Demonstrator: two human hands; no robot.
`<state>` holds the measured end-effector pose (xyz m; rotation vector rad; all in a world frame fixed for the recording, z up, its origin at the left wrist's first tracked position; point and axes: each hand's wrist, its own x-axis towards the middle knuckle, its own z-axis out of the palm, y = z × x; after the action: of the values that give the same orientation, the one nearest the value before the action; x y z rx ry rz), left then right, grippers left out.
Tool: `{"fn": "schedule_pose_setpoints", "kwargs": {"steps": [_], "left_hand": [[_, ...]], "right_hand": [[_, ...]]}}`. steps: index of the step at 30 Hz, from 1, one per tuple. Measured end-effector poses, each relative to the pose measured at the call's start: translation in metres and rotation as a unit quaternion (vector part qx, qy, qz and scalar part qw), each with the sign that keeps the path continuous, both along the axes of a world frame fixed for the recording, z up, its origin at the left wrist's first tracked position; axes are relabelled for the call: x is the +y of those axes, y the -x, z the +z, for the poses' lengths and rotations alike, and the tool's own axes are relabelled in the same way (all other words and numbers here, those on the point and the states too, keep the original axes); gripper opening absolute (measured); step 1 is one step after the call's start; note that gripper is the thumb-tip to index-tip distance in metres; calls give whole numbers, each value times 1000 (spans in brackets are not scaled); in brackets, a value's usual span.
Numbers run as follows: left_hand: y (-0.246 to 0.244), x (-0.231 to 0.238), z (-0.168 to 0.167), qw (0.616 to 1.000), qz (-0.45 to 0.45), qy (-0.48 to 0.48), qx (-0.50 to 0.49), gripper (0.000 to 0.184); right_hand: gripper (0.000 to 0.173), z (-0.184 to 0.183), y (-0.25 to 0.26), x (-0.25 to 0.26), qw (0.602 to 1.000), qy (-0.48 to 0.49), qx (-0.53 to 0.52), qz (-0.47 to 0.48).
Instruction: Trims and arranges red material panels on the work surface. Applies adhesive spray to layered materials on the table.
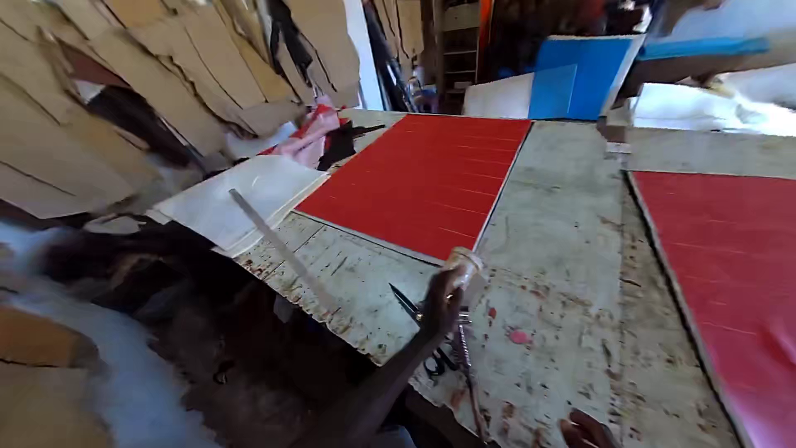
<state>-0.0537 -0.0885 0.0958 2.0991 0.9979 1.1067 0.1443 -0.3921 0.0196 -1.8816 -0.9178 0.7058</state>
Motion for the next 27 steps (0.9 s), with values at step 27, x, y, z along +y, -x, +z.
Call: {"fn": "schedule_pose_setpoints", "kwargs": {"steps": [27], "left_hand": [[186, 415, -77, 832, -251, -162, 468, 52]], "right_hand": [[36, 90, 198, 189, 971, 29, 175, -161]]}}
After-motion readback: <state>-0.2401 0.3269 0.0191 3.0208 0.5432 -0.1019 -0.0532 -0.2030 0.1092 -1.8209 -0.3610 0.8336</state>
